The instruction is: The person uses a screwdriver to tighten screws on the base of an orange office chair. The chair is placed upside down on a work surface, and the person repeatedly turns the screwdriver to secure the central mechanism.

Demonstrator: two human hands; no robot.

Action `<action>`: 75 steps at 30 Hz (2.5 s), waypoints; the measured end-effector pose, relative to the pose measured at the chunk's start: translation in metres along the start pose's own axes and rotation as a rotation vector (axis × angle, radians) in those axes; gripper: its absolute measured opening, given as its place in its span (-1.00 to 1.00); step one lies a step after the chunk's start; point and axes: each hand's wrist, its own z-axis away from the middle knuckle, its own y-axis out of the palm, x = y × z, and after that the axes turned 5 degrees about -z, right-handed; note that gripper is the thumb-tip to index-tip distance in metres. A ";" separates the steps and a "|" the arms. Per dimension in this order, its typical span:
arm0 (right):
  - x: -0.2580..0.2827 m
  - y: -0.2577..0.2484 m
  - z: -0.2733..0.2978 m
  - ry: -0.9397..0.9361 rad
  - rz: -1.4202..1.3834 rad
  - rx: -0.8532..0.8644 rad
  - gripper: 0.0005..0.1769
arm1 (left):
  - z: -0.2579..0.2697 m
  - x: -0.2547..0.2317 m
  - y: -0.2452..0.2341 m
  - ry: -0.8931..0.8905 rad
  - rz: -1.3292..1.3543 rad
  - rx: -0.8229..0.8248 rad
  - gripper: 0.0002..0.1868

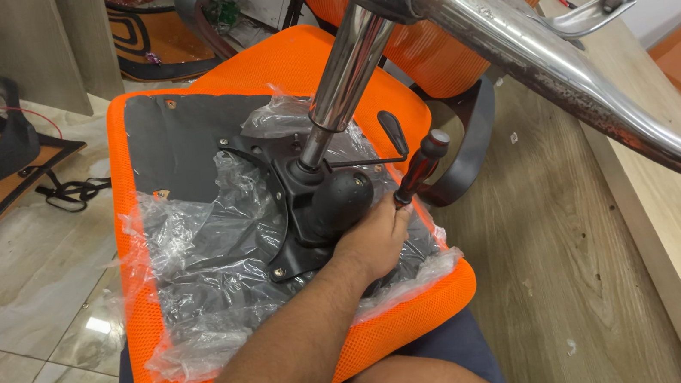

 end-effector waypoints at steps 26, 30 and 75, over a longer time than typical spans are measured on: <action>0.006 -0.024 -0.005 0.175 -0.499 0.293 -0.57 | -0.008 0.012 0.003 0.096 -0.006 -0.024 -0.48; 0.014 -0.017 -0.009 0.232 -0.586 0.250 -0.64 | -0.007 0.012 -0.003 0.079 -0.006 -0.015 -0.48; 0.052 -0.017 0.018 -0.054 -0.138 -0.130 -0.76 | -0.006 0.016 0.004 0.085 -0.051 -0.040 -0.49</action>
